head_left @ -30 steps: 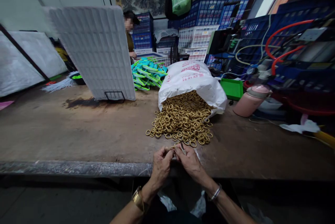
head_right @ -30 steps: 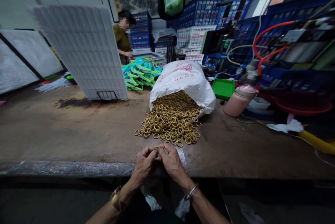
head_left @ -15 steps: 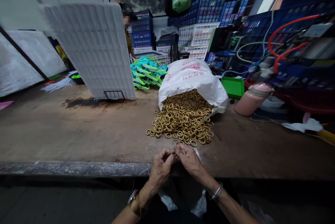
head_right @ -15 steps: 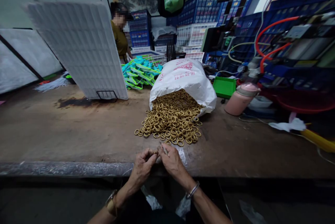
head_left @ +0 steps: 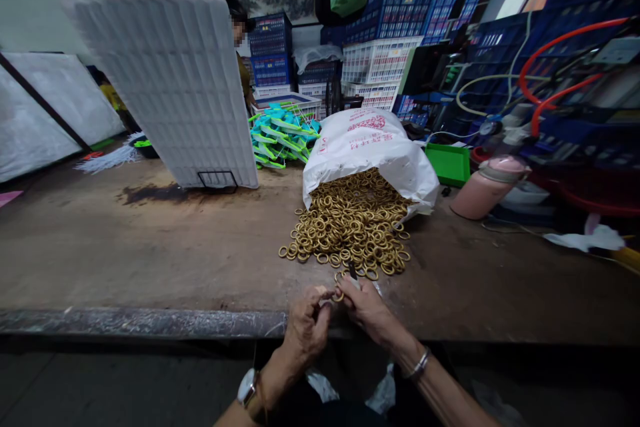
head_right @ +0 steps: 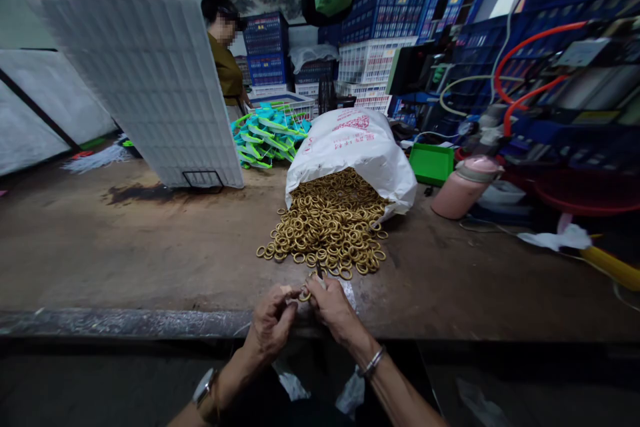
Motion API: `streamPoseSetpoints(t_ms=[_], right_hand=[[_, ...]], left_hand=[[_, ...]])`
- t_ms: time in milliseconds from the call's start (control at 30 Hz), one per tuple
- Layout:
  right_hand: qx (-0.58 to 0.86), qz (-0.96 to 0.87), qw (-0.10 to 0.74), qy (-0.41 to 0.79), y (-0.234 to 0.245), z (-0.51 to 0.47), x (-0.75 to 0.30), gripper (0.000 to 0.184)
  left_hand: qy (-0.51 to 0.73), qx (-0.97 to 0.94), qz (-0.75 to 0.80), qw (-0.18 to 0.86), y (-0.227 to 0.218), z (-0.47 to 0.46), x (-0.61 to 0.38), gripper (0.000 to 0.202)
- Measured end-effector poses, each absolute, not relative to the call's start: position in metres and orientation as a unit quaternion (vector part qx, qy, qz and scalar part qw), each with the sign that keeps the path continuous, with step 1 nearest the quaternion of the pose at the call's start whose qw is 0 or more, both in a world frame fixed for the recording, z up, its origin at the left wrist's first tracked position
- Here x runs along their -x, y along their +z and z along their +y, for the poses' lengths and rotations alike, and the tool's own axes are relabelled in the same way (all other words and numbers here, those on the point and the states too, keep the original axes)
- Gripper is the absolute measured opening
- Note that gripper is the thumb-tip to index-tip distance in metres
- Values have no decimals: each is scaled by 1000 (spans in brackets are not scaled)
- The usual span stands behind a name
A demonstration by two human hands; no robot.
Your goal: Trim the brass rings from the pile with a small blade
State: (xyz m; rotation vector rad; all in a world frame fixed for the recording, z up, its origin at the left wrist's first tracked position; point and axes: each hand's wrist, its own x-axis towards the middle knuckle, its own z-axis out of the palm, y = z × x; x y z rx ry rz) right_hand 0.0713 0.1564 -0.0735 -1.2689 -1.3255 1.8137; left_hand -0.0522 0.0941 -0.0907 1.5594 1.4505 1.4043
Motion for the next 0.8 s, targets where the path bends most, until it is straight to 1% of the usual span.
streamPoseSetpoints(t_ms=[67,133,200,300,400,500,567,667,800], right_hand=[[464,-469,253,708,-72,155,-71,28],[467,-466,237,713,-73,155,-71,27],[485,-479,232,694,-75,156,-71,25],[517,-528,238,631,-81,158,-71,26],[505,-590,252,577,-82,160,-70,26],[464,-638,267,553,-80,159,-69,26],[456,-655,269,539,-79,158,-68,27],[465,-656,274,528,-80,157,-66,29],[484,-651,291,507,-83,158,-67,29]], left_hand=[[510,-625,524,273,-91,95,54,22],[503,-642,515,264,-93,96,55,22],[501,-641,517,265,-95,97,55,21],[495,-616,542,286,-94,97,54,16],[505,-560,554,352,-88,97,51,13],[531,-494,540,427,-82,98,49,13],[546,-458,534,455,-80,98,49,13],[550,-422,523,496,-81,98,48,17],[515,-400,511,560,-82,97,49,26]])
